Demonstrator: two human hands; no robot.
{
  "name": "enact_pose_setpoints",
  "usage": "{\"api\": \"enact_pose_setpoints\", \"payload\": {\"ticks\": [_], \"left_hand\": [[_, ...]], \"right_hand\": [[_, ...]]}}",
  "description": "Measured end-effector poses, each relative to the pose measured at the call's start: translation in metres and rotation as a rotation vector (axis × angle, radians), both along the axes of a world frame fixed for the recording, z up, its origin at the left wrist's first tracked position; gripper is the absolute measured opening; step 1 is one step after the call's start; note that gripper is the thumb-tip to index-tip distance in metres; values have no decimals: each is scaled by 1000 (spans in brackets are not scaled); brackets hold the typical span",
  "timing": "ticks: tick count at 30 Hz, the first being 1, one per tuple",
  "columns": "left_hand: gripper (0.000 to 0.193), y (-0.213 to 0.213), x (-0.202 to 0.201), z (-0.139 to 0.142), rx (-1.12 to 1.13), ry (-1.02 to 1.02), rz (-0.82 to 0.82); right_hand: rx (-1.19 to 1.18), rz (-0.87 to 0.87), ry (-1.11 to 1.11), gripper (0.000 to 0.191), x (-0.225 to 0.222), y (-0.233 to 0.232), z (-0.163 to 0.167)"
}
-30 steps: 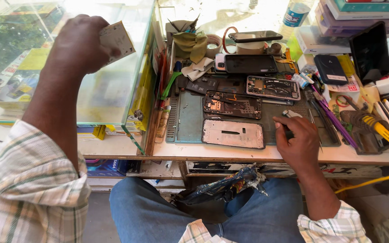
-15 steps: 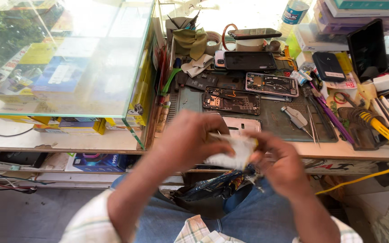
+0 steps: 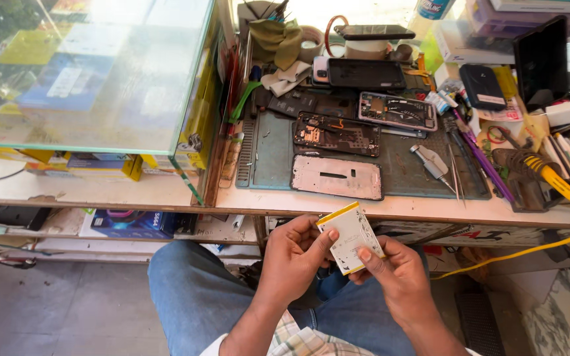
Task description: The person cleans the back of a disassembled smartphone, handles a new battery, and uses tweezers to adjust internal components. They then test the device by making a call.
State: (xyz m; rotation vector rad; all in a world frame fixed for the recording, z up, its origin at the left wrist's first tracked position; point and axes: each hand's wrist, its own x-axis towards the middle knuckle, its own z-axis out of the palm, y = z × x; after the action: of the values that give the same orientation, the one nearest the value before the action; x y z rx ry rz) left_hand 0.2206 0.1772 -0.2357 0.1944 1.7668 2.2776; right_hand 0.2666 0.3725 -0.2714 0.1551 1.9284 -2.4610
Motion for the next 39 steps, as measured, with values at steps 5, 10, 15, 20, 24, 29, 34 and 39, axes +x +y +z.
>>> {"api": "enact_pose_setpoints", "payload": {"ticks": [5, 10, 15, 20, 24, 29, 34, 39], "left_hand": [[23, 2, -3, -15, -52, 23, 11], [23, -5, 4, -9, -23, -30, 12], [26, -5, 8, -9, 69, -97, 34], [26, -8, 9, -13, 82, -94, 39], [26, -8, 10, -13, 27, -28, 64], [32, -4, 15, -9, -6, -86, 84], [78, -4, 30, -3, 222, 27, -81], [70, -5, 25, -6, 600, -76, -175]], "right_hand": [[93, 0, -19, 29, 0, 0, -14], [77, 32, 19, 32, 5, -5, -5], [90, 60, 1, 35, 11, -11, 2], [66, 100, 52, 36, 11, -7, 1], [48, 150, -16, 37, 14, -4, 3], [150, 6, 114, 33, 19, -16, 18], [1062, -224, 698, 32, 23, -21, 50], [988, -135, 740, 47, 23, -24, 60]]}}
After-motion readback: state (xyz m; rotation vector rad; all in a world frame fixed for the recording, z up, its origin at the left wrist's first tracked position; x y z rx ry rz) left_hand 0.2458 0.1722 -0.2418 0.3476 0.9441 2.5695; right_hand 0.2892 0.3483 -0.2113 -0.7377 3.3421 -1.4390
